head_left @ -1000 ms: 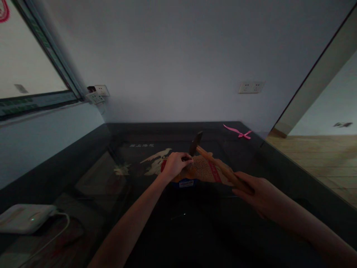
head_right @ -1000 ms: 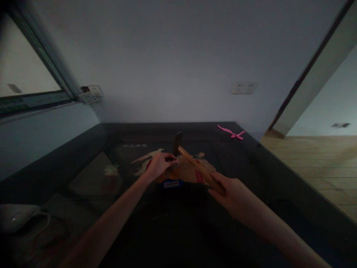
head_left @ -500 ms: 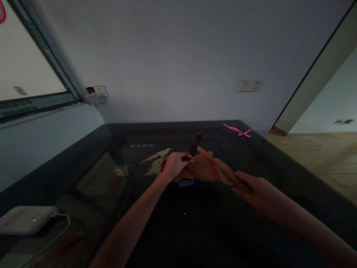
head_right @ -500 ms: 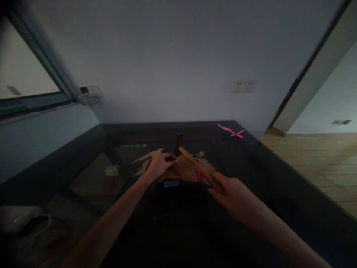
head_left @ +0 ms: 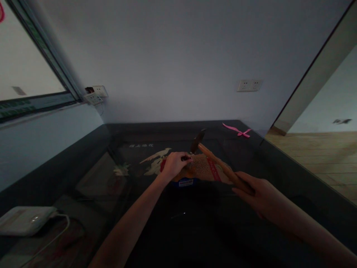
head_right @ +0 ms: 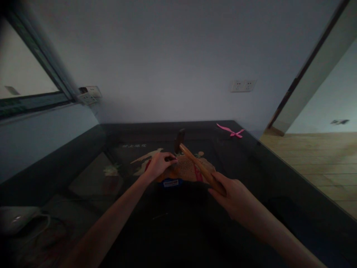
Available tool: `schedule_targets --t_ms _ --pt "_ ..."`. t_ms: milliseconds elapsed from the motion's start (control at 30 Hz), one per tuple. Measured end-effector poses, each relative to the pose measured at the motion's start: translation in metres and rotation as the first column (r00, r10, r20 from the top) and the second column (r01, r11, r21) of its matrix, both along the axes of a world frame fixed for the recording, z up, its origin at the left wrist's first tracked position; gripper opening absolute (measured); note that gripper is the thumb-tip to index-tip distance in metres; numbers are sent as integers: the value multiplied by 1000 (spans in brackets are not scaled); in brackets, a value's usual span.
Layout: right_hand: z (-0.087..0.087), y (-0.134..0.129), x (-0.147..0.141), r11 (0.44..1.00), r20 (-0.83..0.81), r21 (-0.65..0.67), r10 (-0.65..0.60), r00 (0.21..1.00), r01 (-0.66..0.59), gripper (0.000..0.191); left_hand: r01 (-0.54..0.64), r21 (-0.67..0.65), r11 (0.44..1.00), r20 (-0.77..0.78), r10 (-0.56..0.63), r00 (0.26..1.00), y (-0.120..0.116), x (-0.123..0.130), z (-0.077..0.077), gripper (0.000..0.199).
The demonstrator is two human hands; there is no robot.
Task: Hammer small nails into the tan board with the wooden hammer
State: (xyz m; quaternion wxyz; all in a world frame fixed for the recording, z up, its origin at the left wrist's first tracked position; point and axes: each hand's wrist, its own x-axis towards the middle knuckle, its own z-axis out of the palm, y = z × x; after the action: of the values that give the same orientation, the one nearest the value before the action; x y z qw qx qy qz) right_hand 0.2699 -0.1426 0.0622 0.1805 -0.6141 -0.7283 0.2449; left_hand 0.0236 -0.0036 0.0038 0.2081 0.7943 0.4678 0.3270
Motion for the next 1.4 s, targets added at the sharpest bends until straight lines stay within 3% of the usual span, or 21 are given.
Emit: schedule_targets --t_ms 200,600,867,1000,1167,1267,1400 --pt "-12 1 2 1000 -54 -14 -3 999 2 20 -49 -7 999 -32 49 998 0 0 0 16" --pt "-4 0 -2 999 -128 -11 -39 991 38 18 -30 -7 1000 -9 29 1000 -2 0 1 14" --pt "-7 0 0 1000 -36 7 12 999 -12 20 -54 -18 998 -49 53 997 -1 0 1 15" --pt "0 -2 0 1000 -48 32 1 999 1 19 -15 -11 1000 -13 15 1000 -1 -1 1 13" --pt "9 -9 -6 994 -180 -100 -64 982 47 24 14 7 1000 21 -14 1000 0 -1 -2 10" --pt "-3 -9 -8 989 -308 -141 -84 948 42 27 31 20 999 79 -32 996 0 -2 -2 17" --pt "-33 -4 -7 979 -486 -198 -139 863 46 39 48 37 998 123 -52 991 -2 -7 4 34"
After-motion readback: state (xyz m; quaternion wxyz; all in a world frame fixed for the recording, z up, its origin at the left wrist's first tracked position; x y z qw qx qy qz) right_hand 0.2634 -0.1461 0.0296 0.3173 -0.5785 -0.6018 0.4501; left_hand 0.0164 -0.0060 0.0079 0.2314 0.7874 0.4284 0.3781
